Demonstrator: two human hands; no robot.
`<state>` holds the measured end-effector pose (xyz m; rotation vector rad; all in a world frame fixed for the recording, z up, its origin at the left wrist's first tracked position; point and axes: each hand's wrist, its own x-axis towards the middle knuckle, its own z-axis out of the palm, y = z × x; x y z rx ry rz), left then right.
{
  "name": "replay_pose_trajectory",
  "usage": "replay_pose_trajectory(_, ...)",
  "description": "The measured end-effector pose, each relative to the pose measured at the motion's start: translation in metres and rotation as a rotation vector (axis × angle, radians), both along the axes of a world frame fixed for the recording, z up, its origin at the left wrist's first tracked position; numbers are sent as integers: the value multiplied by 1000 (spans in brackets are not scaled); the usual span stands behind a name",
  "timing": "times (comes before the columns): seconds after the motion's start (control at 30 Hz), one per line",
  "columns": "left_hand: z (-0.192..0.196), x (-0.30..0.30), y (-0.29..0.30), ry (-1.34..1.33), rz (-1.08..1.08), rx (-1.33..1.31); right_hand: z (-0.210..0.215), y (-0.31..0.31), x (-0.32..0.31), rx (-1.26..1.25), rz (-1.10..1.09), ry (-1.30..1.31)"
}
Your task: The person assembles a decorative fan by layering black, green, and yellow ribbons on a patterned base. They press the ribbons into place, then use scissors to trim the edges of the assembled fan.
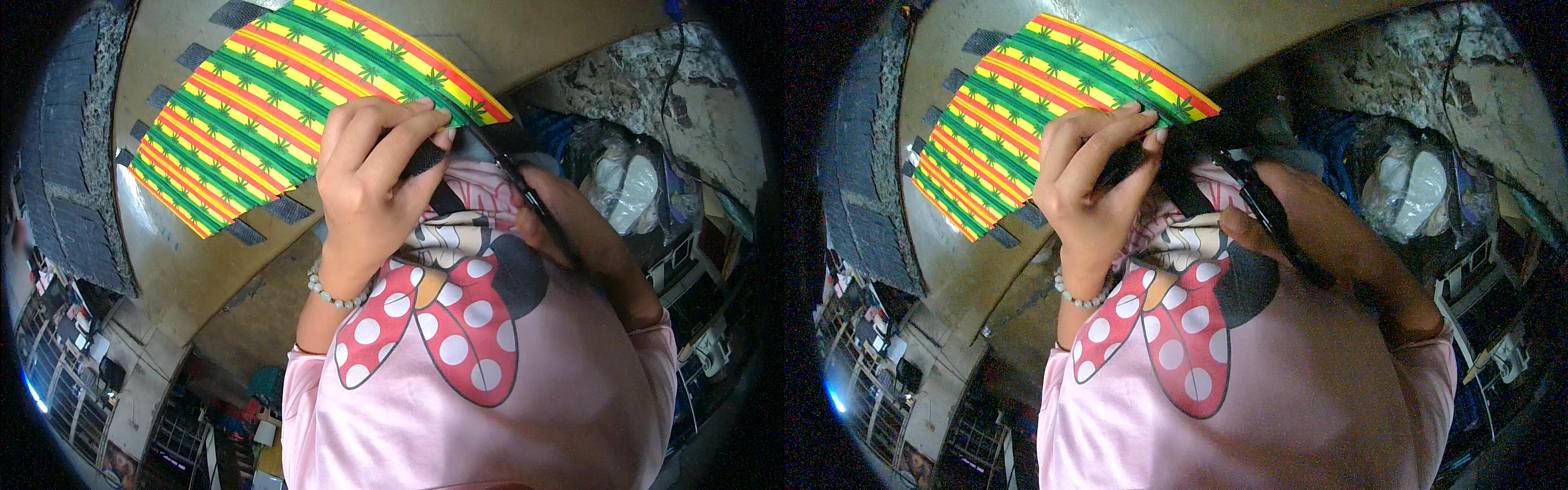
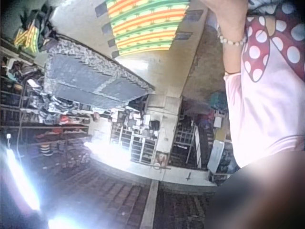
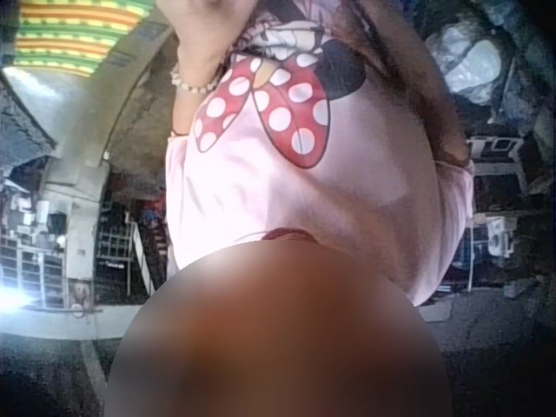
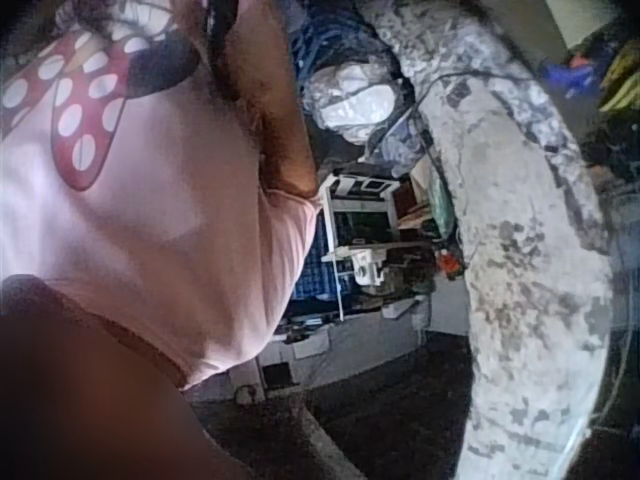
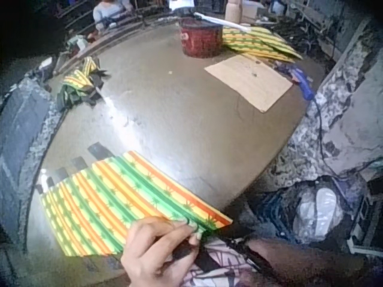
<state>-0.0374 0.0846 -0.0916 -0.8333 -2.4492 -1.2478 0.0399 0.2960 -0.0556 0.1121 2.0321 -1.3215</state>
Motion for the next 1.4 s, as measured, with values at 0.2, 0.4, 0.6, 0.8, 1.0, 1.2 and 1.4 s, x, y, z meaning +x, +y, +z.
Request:
replay_pose_trajectory(0.2, 0, 1, 0, -8, 2, 1, -4, -2, 5, 69, 20, 36)
replay_pose_trajectory(0.4, 0, 2, 0, -19, 16, -3, -4, -1, 4, 89, 38, 68)
replay_pose_trajectory(0.6, -1, 1, 1, -16, 23, -2, 0, -3, 2, 29, -16, 39)
replay_pose_trajectory(0.8, 0, 0, 1, 5, 24, -10, -8, -1, 2, 20, -10, 60)
replay_pose_trajectory(1.0, -1, 1, 1, -2, 22, 4, -14, -2, 10, 53, -63, 153)
replay_pose_trajectory(1.2, -1, 0, 1, -8, 19, 2, -14, -2, 4, 112, -26, 90)
replay_pose_trajectory(1.4, 2, 4, -1, -16, 24, -50, -2, -5, -3, 88, -91, -3)
